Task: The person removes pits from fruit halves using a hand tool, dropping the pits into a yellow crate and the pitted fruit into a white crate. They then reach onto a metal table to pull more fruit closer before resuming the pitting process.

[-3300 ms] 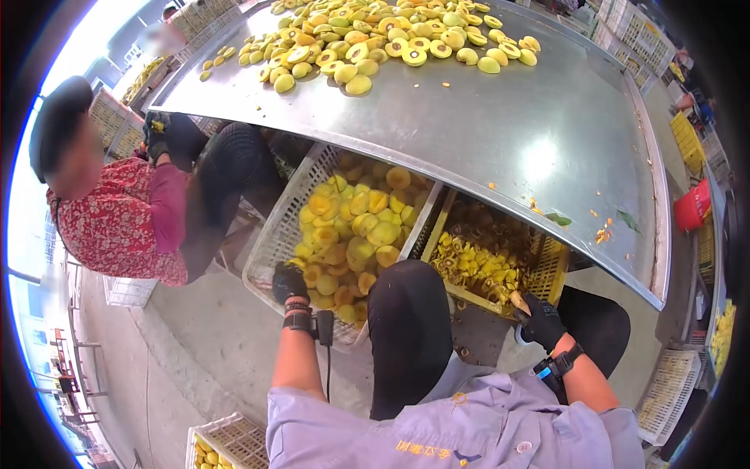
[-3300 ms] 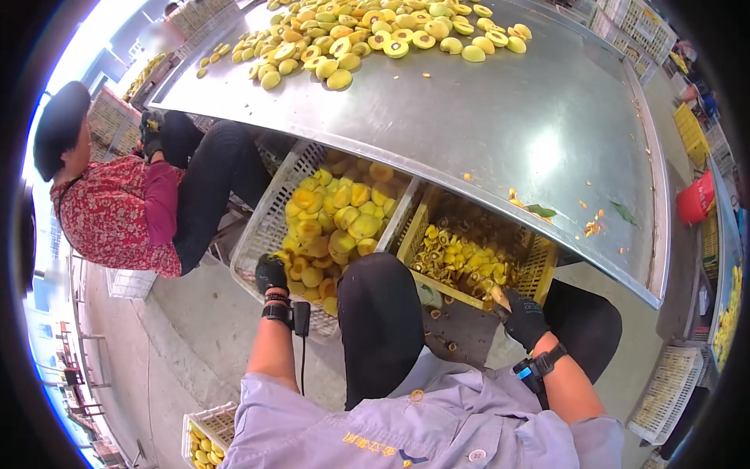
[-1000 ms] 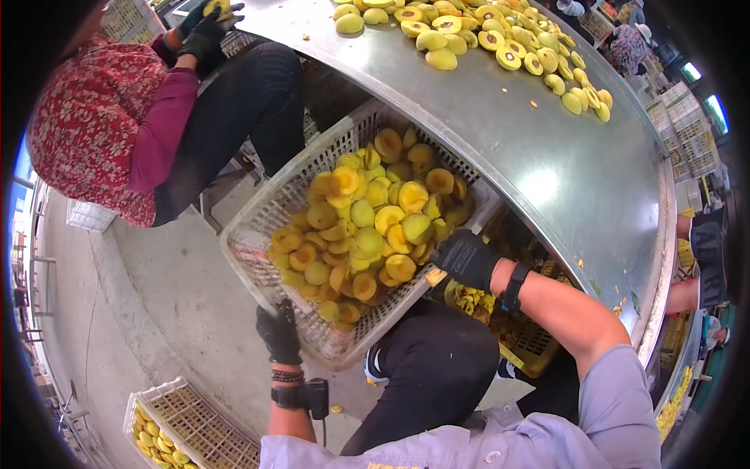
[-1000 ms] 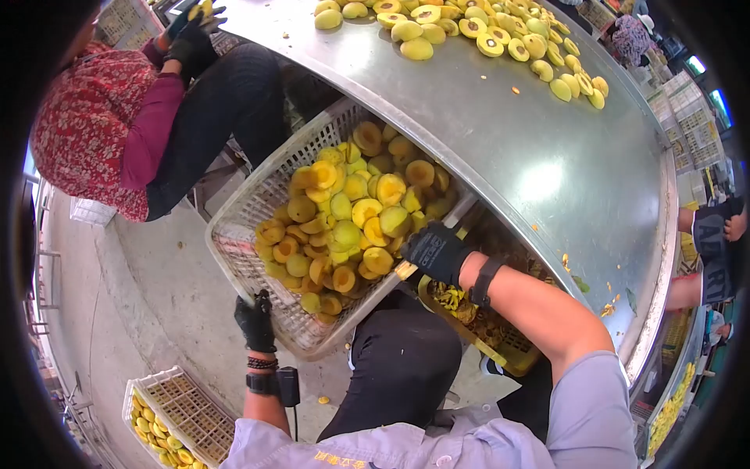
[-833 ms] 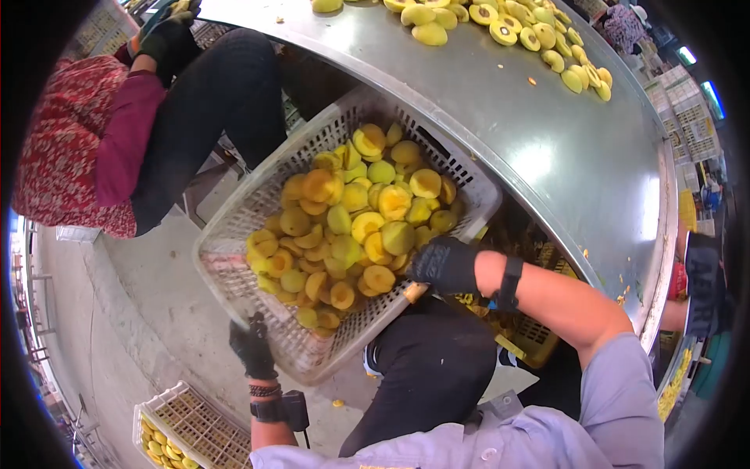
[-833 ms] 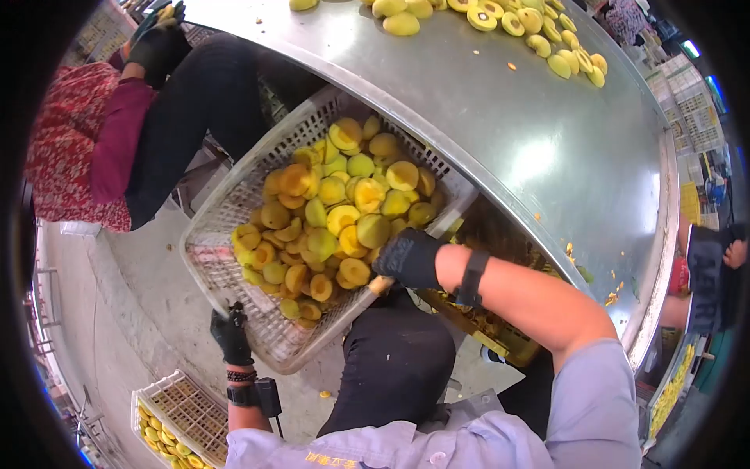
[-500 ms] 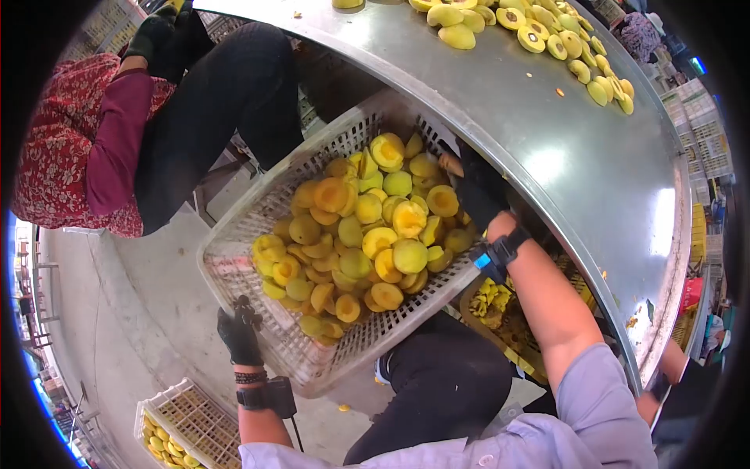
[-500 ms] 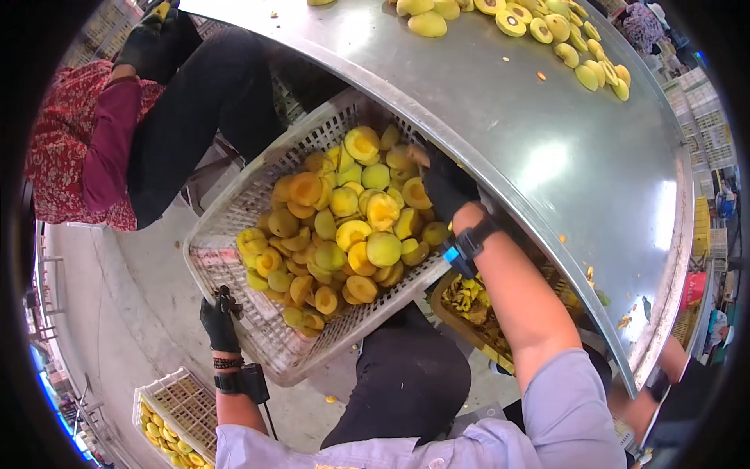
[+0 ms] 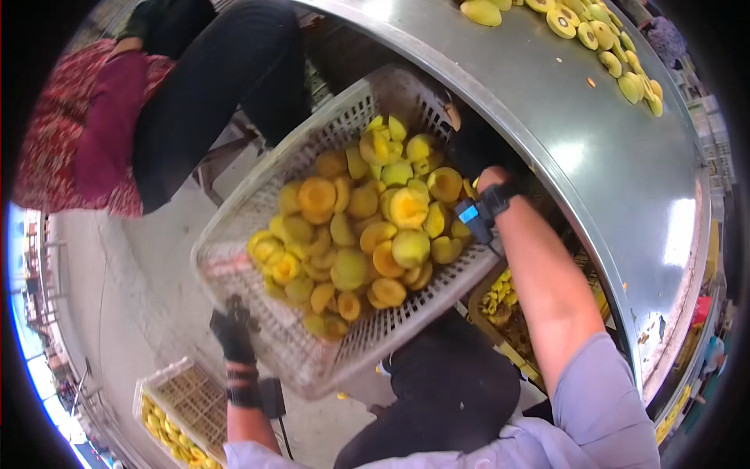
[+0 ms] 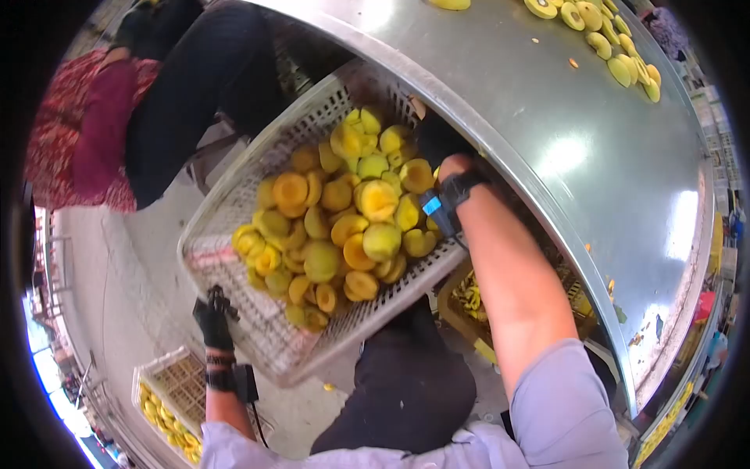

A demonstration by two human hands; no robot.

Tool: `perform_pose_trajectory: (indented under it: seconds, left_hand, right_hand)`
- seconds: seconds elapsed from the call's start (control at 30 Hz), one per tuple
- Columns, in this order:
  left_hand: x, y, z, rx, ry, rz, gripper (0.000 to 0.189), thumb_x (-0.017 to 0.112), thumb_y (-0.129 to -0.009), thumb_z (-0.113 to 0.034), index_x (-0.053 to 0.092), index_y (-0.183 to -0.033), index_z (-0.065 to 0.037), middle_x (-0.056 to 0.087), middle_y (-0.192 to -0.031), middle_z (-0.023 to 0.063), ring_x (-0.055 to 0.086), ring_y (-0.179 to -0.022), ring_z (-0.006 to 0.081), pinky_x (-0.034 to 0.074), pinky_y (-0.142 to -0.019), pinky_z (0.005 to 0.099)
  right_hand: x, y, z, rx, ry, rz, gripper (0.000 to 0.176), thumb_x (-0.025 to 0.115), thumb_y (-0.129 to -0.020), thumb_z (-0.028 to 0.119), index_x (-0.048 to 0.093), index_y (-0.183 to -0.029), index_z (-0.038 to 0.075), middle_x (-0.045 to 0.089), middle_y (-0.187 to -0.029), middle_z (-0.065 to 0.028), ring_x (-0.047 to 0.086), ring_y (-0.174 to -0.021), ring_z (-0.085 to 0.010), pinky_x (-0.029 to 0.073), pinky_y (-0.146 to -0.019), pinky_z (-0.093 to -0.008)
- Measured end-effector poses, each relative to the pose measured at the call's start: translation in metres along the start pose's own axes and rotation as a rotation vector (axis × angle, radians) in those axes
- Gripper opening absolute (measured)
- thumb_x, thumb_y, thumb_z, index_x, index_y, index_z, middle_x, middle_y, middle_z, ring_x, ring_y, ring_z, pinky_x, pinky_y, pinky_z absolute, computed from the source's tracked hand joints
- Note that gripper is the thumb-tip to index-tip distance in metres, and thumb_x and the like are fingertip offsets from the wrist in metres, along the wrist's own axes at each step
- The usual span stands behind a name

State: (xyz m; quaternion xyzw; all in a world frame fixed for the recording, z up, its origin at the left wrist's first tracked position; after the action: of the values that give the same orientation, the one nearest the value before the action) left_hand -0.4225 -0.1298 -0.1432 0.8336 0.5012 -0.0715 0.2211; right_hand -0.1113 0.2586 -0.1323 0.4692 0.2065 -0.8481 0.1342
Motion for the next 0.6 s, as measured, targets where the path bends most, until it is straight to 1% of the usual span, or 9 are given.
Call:
perform_pose_trajectory:
  seconds: [0.03,0.1,0.13,0.23,0.37,0.4,0.47,0.53,0.6]
  left_hand:
    - [-0.004,0.002,0.001,-0.023,0.041,0.049,0.012,0.053,-0.088,-0.011,0.056,-0.095,-0.001,0.051,-0.061,0.0022,0.044,-0.04,0.0122,0.037,-0.036,0.0246]
    - [-0.006,0.015,0.006,0.008,0.0,-0.059,0.013,0.051,-0.089,-0.012,0.056,-0.094,-0.001,0.049,-0.059,0.0015,0.044,-0.041,0.0129,0.038,-0.037,0.0259]
    - [-0.013,0.025,0.01,-0.099,0.13,-0.021,0.013,0.05,-0.089,-0.012,0.056,-0.094,-0.001,0.049,-0.059,0.002,0.047,-0.042,0.014,0.039,-0.038,0.0268]
    - [-0.008,-0.001,-0.001,-0.161,0.102,0.01,0.013,0.048,-0.09,-0.009,0.055,-0.096,-0.001,0.049,-0.06,0.0027,0.048,-0.043,0.0133,0.04,-0.038,0.026]
    - [-0.036,-0.021,0.054,0.139,-0.115,-0.039,0.01,0.052,-0.089,-0.014,0.055,-0.093,-0.006,0.048,-0.055,0.0004,0.048,-0.041,0.0133,0.04,-0.035,0.0273]
    - [-0.017,0.008,0.018,-0.057,0.211,0.019,0.01,0.051,-0.088,-0.014,0.056,-0.094,-0.007,0.047,-0.056,-0.0004,0.047,-0.041,0.0123,0.04,-0.036,0.0267]
    - [-0.009,-0.004,0.01,-0.144,0.135,0.013,0.011,0.051,-0.088,-0.014,0.056,-0.095,-0.007,0.046,-0.054,-0.001,0.046,-0.04,0.0119,0.039,-0.035,0.0263]
    - [-0.008,-0.012,0.004,-0.155,0.137,0.021,0.01,0.052,-0.088,-0.013,0.056,-0.094,-0.007,0.044,-0.053,-0.0017,0.044,-0.038,0.012,0.038,-0.033,0.0259]
    - [-0.021,-0.008,0.015,-0.125,0.16,-0.024,0.009,0.051,-0.087,-0.013,0.055,-0.094,-0.007,0.045,-0.054,-0.0015,0.044,-0.038,0.0122,0.037,-0.033,0.0264]
  right_hand:
    - [-0.006,0.001,0.002,-0.012,-0.003,-0.017,0.034,0.05,-0.086,0.024,0.054,-0.116,0.008,0.059,-0.104,-0.0206,0.055,-0.097,-0.0391,0.044,-0.082,-0.0443]
    - [-0.009,0.001,0.001,-0.027,0.019,-0.053,0.033,0.05,-0.086,0.024,0.055,-0.114,0.008,0.06,-0.101,-0.0205,0.056,-0.095,-0.0393,0.044,-0.08,-0.0447]
    - [-0.008,0.003,0.005,-0.035,0.019,-0.042,0.033,0.05,-0.086,0.025,0.055,-0.114,0.008,0.06,-0.1,-0.0205,0.056,-0.094,-0.0394,0.045,-0.079,-0.0449]
    - [-0.009,0.002,0.021,-0.085,-0.018,-0.026,0.031,0.051,-0.086,0.025,0.056,-0.111,0.008,0.061,-0.097,-0.0204,0.057,-0.09,-0.0398,0.045,-0.077,-0.0455]
    - [-0.032,-0.002,0.03,-0.112,0.01,-0.127,0.03,0.051,-0.086,0.026,0.057,-0.109,0.008,0.061,-0.095,-0.0204,0.057,-0.088,-0.0397,0.046,-0.075,-0.0458]
    - [-0.025,-0.004,0.023,-0.102,0.031,-0.139,0.029,0.051,-0.086,0.026,0.057,-0.108,0.008,0.061,-0.095,-0.0204,0.057,-0.088,-0.0395,0.046,-0.075,-0.0457]
    - [0.003,-0.005,0.01,0.035,0.032,0.142,0.035,0.046,-0.087,0.021,0.048,-0.121,0.01,0.052,-0.113,-0.0203,0.05,-0.105,-0.0375,0.04,-0.089,-0.0432]
    - [-0.011,-0.02,0.03,0.367,-0.017,0.446,0.045,0.041,-0.09,0.015,0.038,-0.134,0.009,0.044,-0.132,-0.0208,0.043,-0.121,-0.0366,0.035,-0.1,-0.0413]
    - [-0.018,-0.001,0.028,0.215,0.061,0.203,0.031,0.046,-0.088,0.02,0.051,-0.116,0.008,0.055,-0.107,-0.0221,0.052,-0.099,-0.0395,0.043,-0.084,-0.0444]
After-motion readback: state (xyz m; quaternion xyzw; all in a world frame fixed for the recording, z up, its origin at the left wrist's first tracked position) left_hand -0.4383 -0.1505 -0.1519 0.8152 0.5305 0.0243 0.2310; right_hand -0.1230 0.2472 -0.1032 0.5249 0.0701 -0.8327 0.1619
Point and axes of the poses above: each hand's wrist, its own y-axis away from the middle knuckle, its own x-axis out of the palm, z = x × y, the point moved 2 cm from there along -y, towards the middle knuckle
